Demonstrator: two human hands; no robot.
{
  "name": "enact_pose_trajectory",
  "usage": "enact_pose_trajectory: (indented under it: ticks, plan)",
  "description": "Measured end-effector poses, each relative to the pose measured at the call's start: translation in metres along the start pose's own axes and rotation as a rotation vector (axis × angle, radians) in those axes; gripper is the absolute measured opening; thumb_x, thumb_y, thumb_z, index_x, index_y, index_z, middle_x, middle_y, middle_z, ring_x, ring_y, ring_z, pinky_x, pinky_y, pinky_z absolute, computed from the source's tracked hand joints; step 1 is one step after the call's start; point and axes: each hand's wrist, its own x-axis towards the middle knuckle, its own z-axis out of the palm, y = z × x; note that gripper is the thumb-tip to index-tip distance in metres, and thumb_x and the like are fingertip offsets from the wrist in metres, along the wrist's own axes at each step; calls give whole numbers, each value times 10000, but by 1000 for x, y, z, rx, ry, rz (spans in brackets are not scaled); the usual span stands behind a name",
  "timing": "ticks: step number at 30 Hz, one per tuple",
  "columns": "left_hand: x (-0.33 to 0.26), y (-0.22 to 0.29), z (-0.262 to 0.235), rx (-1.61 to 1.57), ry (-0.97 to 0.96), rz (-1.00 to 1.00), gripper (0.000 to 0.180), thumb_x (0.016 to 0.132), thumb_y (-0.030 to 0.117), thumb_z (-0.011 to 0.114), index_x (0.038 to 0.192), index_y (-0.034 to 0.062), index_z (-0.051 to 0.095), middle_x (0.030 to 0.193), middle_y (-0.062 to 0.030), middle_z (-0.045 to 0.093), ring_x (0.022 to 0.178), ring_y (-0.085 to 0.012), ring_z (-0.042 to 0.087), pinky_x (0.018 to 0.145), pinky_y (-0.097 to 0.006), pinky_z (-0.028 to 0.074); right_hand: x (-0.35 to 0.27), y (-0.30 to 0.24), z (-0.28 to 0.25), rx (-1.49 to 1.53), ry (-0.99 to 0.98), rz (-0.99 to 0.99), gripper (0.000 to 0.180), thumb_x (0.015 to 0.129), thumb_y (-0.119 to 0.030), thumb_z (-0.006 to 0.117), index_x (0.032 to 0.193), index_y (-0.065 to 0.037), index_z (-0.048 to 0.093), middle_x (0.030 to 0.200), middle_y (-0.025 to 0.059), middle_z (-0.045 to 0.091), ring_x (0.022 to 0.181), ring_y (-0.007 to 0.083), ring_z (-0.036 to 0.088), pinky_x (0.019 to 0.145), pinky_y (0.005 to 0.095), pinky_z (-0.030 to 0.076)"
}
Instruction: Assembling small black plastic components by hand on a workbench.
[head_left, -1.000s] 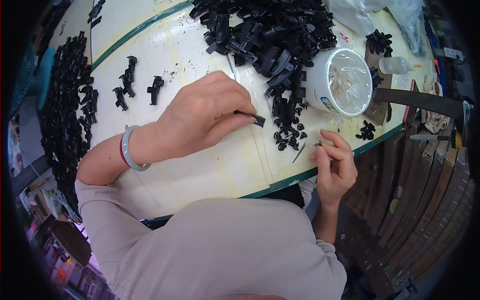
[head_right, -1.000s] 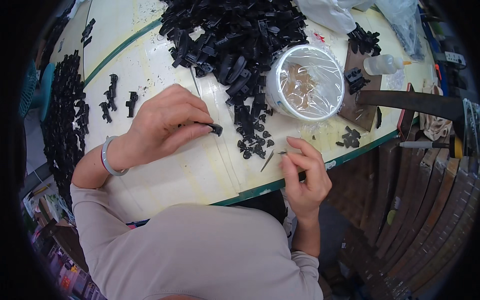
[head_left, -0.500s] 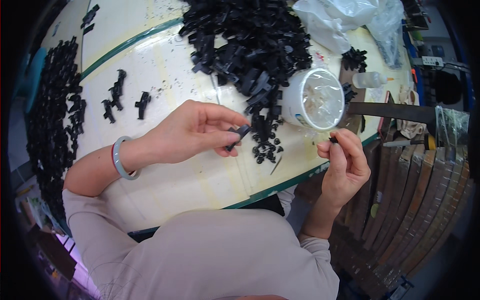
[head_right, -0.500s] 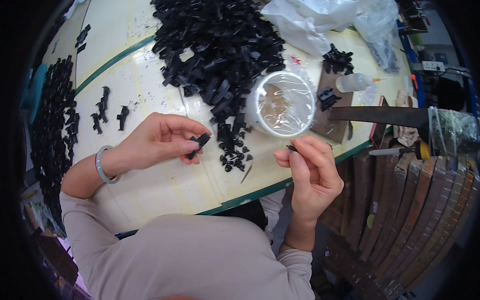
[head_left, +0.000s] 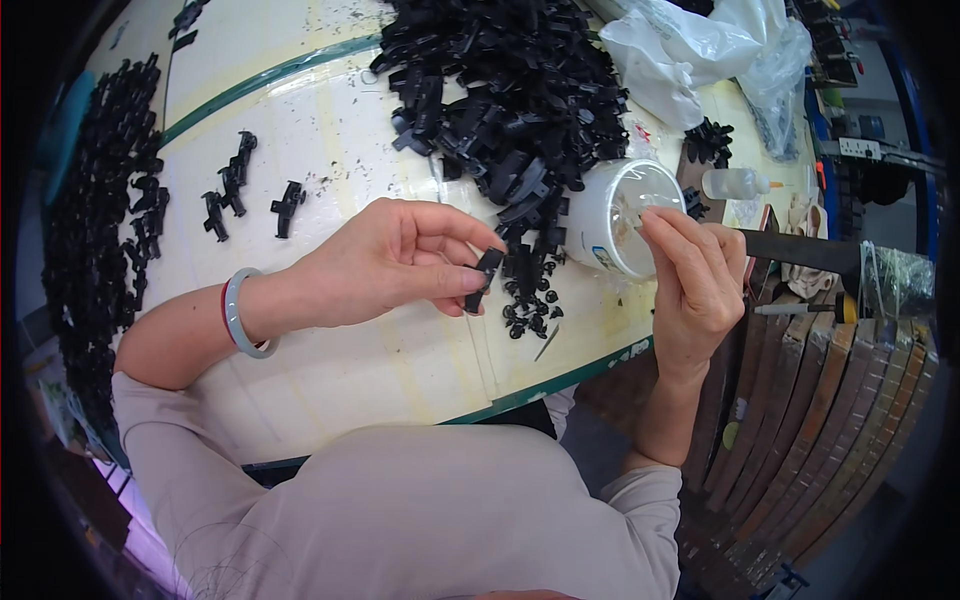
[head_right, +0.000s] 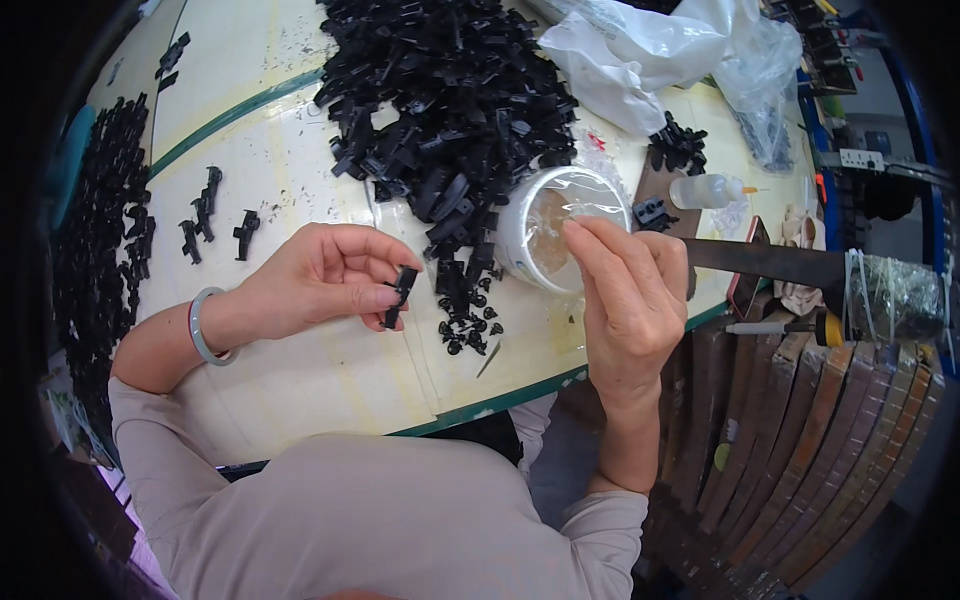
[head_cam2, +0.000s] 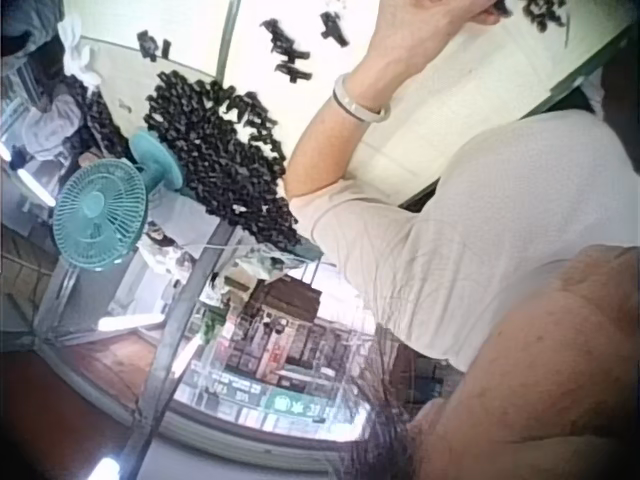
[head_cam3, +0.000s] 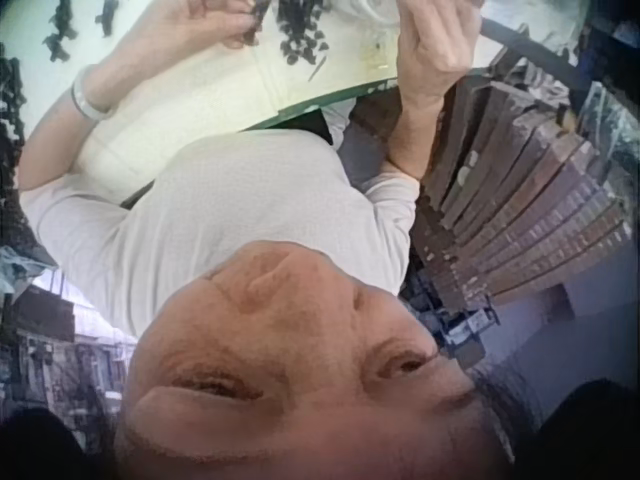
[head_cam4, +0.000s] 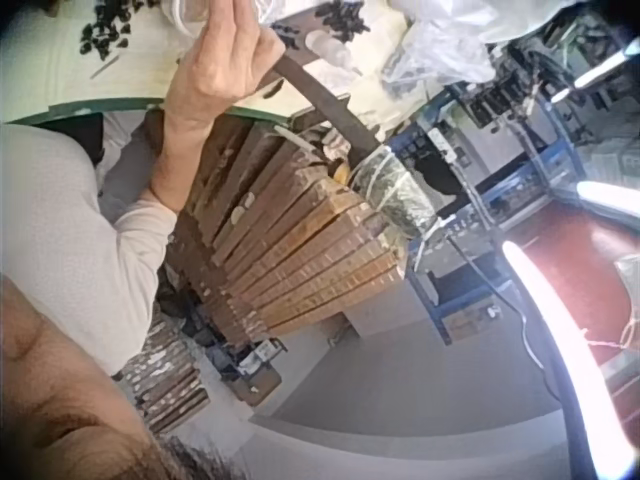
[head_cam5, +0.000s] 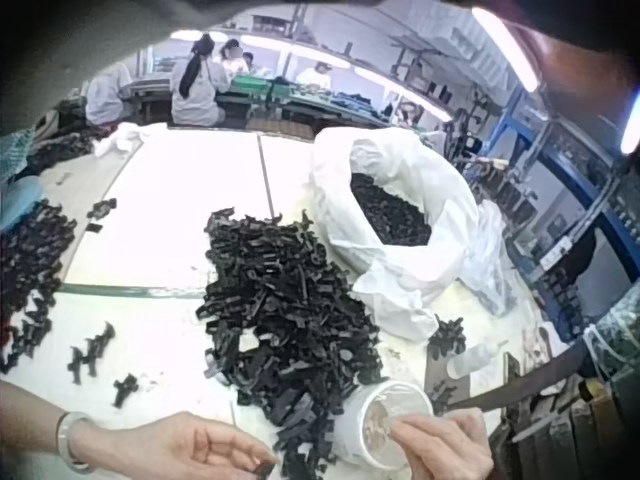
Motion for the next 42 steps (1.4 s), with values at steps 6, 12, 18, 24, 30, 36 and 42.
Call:
enact_pose_trajectory:
  ticks: [6, 12, 18, 24, 30, 36, 42]
  plan:
    - [-1, -5, 0, 39, -28, 39, 205, 868, 32, 596, 1066, -14, 570, 909, -81, 654, 811, -119, 643, 712, -226, 526, -8, -20, -7, 341, 100, 281, 249, 650, 124, 695, 874, 16, 680, 836, 88, 662, 736, 178, 552, 658, 256, 441]
    - [-2, -12, 8, -114, -67, 53, 204, 879, 46, 590, 1069, -22, 560, 937, -87, 650, 832, -129, 644, 735, -244, 531, -28, -65, 4, 955, 115, 666, 194, 725, 148, 636, 893, 52, 653, 914, 145, 639, 817, 156, 594, 705, 228, 471]
    - [-2, -18, 7, -101, -33, 145, 199, 872, 43, 602, 1050, -36, 562, 948, -99, 648, 861, -135, 640, 763, -241, 530, -33, -79, 27, 1160, 65, 753, 178, 784, 134, 606, 946, 66, 636, 972, 137, 625, 843, 135, 598, 724, 215, 485]
    - [-2, -18, 8, -101, -21, 167, 186, 864, 32, 607, 1032, -39, 570, 951, -105, 647, 864, -142, 644, 779, -244, 534, -33, -82, 32, 1189, 41, 756, 169, 788, 116, 619, 949, 69, 636, 974, 134, 624, 844, 134, 607, 729, 214, 489]
    - [-2, -21, 8, -73, -21, 213, 173, 861, 12, 602, 1023, -42, 574, 960, -111, 646, 883, -150, 641, 800, -253, 531, -33, -82, 33, 1185, 34, 798, 158, 786, 116, 620, 935, 69, 640, 972, 131, 625, 839, 133, 611, 724, 211, 494]
    - [-4, -22, 9, 11, 14, 254, 169, 857, 2, 604, 1017, -46, 577, 964, -110, 646, 886, -146, 638, 808, -253, 527, -32, -83, 35, 1140, 35, 762, 165, 764, 117, 644, 917, 55, 650, 944, 126, 633, 810, 133, 607, 695, 221, 496]
    - [-7, -21, 10, 104, 55, 302, 164, 859, -13, 593, 1019, -50, 584, 967, -107, 646, 892, -132, 630, 810, -249, 524, -33, -88, 41, 811, 66, 532, 192, 723, 121, 676, 887, 21, 667, 882, 129, 649, 772, 160, 610, 648, 229, 491]
